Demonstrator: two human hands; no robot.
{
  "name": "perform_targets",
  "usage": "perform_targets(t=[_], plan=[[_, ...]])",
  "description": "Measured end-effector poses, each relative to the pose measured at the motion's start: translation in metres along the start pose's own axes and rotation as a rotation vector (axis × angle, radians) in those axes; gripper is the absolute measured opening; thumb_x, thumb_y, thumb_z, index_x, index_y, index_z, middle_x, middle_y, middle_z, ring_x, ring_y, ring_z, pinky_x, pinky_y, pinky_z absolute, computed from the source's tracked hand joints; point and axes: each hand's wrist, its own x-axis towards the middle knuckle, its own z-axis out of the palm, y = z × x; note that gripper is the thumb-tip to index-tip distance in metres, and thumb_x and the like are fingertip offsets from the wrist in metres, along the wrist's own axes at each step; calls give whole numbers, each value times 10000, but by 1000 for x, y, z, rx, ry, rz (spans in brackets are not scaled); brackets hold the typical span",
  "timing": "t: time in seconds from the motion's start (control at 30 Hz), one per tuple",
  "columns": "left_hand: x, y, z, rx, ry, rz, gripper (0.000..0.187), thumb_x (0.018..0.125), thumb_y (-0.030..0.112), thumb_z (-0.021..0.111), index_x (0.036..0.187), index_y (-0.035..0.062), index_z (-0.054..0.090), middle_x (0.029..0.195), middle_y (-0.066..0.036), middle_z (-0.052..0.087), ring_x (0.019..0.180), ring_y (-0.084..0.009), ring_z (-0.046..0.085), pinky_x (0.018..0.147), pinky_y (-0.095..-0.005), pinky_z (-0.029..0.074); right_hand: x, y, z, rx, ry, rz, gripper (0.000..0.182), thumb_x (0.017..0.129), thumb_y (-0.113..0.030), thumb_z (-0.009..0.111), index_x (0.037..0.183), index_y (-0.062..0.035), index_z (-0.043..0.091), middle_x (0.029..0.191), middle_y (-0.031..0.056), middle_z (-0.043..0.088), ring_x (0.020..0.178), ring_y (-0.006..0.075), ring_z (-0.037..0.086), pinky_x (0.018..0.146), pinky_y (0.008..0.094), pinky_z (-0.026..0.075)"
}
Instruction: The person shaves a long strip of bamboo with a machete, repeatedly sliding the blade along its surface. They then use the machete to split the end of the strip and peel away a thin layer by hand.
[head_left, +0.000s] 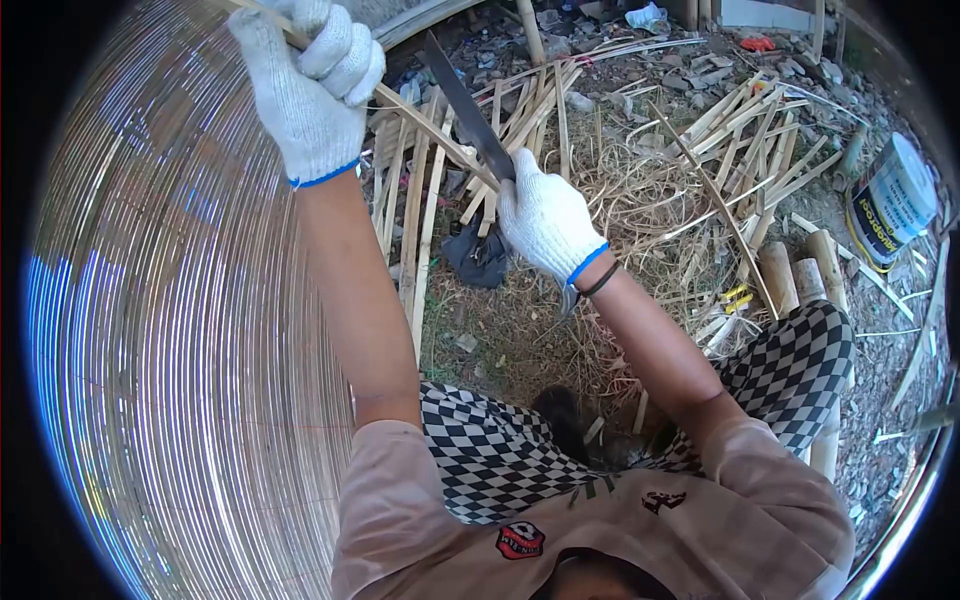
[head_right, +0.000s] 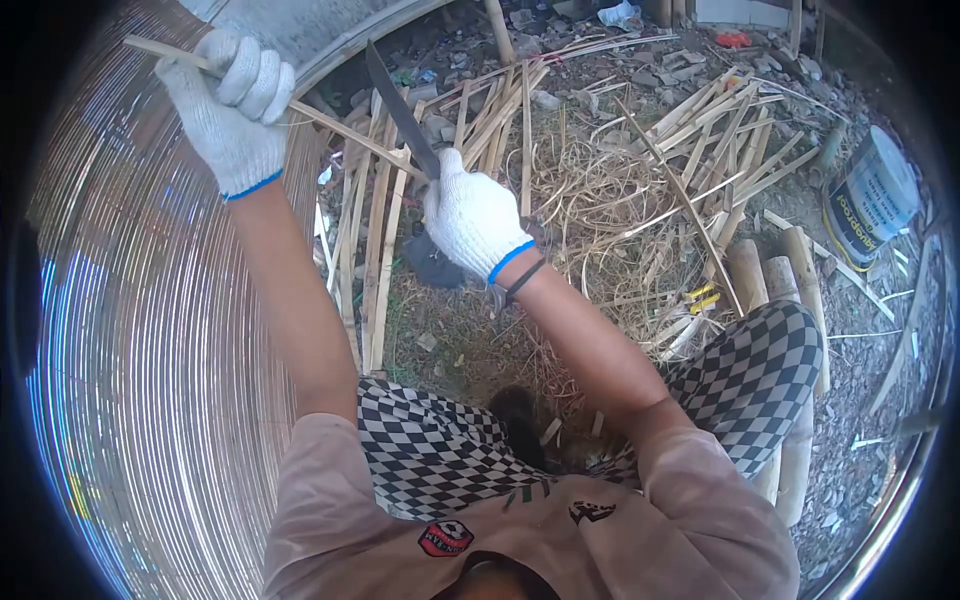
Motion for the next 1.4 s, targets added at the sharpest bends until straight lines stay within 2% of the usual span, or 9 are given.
perform_targets(t=[0.1, 0.23, 0.3, 0.63, 0.73, 0.8, 0.87, 0.93, 1.4], plan=[[1, 2, 1, 62, 22, 41, 527, 984, 634, 550, 760, 157, 528, 575, 61, 353, 461, -64, 328, 419, -216, 277, 15, -4, 4, -73, -12, -88, 296, 955, -189, 574, 1152, 14, 486, 655, 233, 653, 627, 443, 674, 574, 541, 542], [6, -10, -23, -288, 29, 114, 469, 1081, 561, 391, 823, 174, 451, 558, 90, 280, 389, -52, 237, 327, -243, 199, 14, -14, 16, -108, -42, -106, 290, 948, -182, 589, 1124, 19, 477, 634, 222, 644, 607, 436, 671, 551, 530, 541], [0, 5, -6, 88, 225, 232, 466, 1087, 548, 386, 822, 171, 458, 555, 97, 280, 382, -45, 239, 320, -234, 202, 16, -18, 21, -119, -60, -109, 295, 944, -182, 593, 1124, 21, 477, 636, 220, 646, 611, 435, 675, 555, 527, 545], [-6, 21, -31, 118, 400, 298, 461, 1065, 568, 440, 818, 181, 477, 549, 100, 276, 380, -45, 228, 321, -233, 191, 3, -23, 46, -261, -64, -133, 314, 950, -190, 605, 1166, 6, 487, 639, 201, 654, 616, 411, 687, 549, 505, 548], [-7, 21, -37, 143, 338, 284, 462, 1061, 571, 447, 819, 179, 482, 550, 98, 283, 380, -53, 236, 324, -237, 196, -10, -14, 53, -280, -45, -120, 298, 957, -195, 606, 1165, -14, 493, 626, 193, 650, 595, 399, 683, 536, 502, 542], [-3, 11, -66, -285, 253, 138, 459, 1062, 569, 446, 819, 182, 484, 550, 96, 287, 379, -56, 245, 324, -240, 202, -16, -11, 53, -276, -4, -119, 295, 958, -198, 606, 1170, -24, 496, 619, 187, 648, 581, 388, 681, 526, 498, 538], [-1, 12, -65, -297, 255, 113, 457, 1061, 571, 444, 820, 185, 486, 550, 94, 291, 380, -58, 254, 324, -243, 207, -25, -6, 49, -327, -45, -115, 295, 952, -186, 601, 1162, -4, 499, 624, 182, 650, 567, 373, 678, 514, 491, 531], [-4, 19, -43, 105, 355, 214, 456, 1060, 576, 443, 822, 189, 489, 550, 92, 296, 381, -60, 263, 325, -245, 212, -34, -10, 42, -354, -55, -120, 295, 947, -178, 596, 1155, 8, 502, 628, 180, 652, 561, 370, 676, 510, 487, 530], [-12, 28, -64, 39, 312, 214, 470, 1042, 582, 481, 780, 193, 453, 548, 93, 264, 389, -56, 230, 328, -251, 187, 37, -29, 62, -483, -217, -264, 342, 852, -117, 657, 1133, 62, 578, 839, 199, 746, 800, 356, 757, 659, 456, 592]])
